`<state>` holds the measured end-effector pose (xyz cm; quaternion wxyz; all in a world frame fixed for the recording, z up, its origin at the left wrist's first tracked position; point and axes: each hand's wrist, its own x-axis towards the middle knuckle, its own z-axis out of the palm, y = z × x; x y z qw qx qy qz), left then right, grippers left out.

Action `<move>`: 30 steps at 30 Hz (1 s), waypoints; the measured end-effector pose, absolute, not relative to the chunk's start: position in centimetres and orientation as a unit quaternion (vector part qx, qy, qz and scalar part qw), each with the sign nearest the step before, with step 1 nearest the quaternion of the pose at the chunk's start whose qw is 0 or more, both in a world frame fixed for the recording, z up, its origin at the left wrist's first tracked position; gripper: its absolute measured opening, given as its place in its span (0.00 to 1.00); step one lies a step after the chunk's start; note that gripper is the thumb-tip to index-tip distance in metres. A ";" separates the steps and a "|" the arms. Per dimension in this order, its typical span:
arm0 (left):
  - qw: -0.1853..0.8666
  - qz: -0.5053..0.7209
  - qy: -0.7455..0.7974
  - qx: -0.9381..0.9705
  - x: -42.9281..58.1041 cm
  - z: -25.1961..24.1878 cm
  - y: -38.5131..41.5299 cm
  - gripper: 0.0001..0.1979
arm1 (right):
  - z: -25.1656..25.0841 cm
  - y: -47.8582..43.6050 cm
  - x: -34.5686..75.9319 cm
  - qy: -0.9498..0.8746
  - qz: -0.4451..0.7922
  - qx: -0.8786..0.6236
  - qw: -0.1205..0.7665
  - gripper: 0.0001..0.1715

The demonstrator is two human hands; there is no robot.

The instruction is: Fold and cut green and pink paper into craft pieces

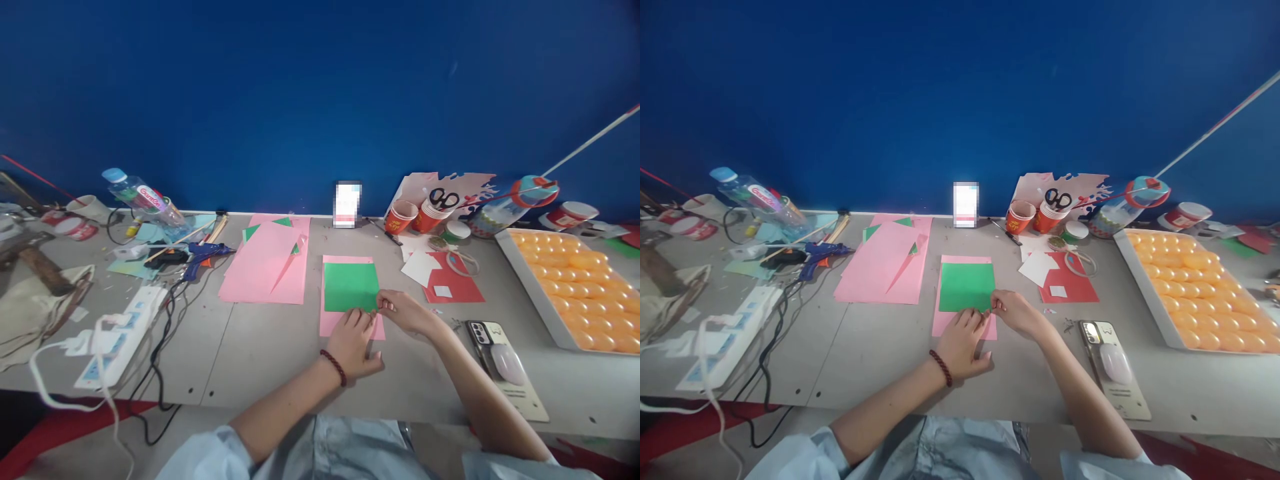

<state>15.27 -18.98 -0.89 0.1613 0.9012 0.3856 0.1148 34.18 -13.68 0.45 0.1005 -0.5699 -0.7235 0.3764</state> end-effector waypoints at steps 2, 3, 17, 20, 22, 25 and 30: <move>0.163 0.112 0.387 0.901 15.3 -0.8 -19.0 0.37 | 0.7 -13.8 34.2 -0.727 0.374 -0.567 0.103 0.07; 0.162 0.111 0.386 0.901 15.3 -0.8 -19.0 0.37 | 0.8 -13.8 34.3 -0.728 0.372 -0.567 0.102 0.07; 0.128 0.097 0.390 0.907 15.3 -0.9 -19.0 0.37 | 2.0 -17.3 34.6 -0.758 0.218 -0.603 0.119 0.18; 0.129 0.093 0.389 0.908 15.3 -0.8 -19.0 0.36 | 0.9 -18.7 34.0 -0.804 0.137 -0.567 0.112 0.23; 0.129 0.090 0.389 0.908 15.4 -0.7 -19.0 0.35 | 0.0 -19.7 33.5 -0.812 0.079 -0.569 0.103 0.24; 0.126 0.088 0.391 0.907 15.5 -0.6 -19.1 0.34 | -0.9 -20.9 32.6 -0.799 0.022 -0.592 0.099 0.24; 0.129 0.096 0.394 0.905 15.6 -0.7 -19.1 0.37 | -1.3 -21.9 31.4 -0.779 -0.030 -0.619 0.094 0.22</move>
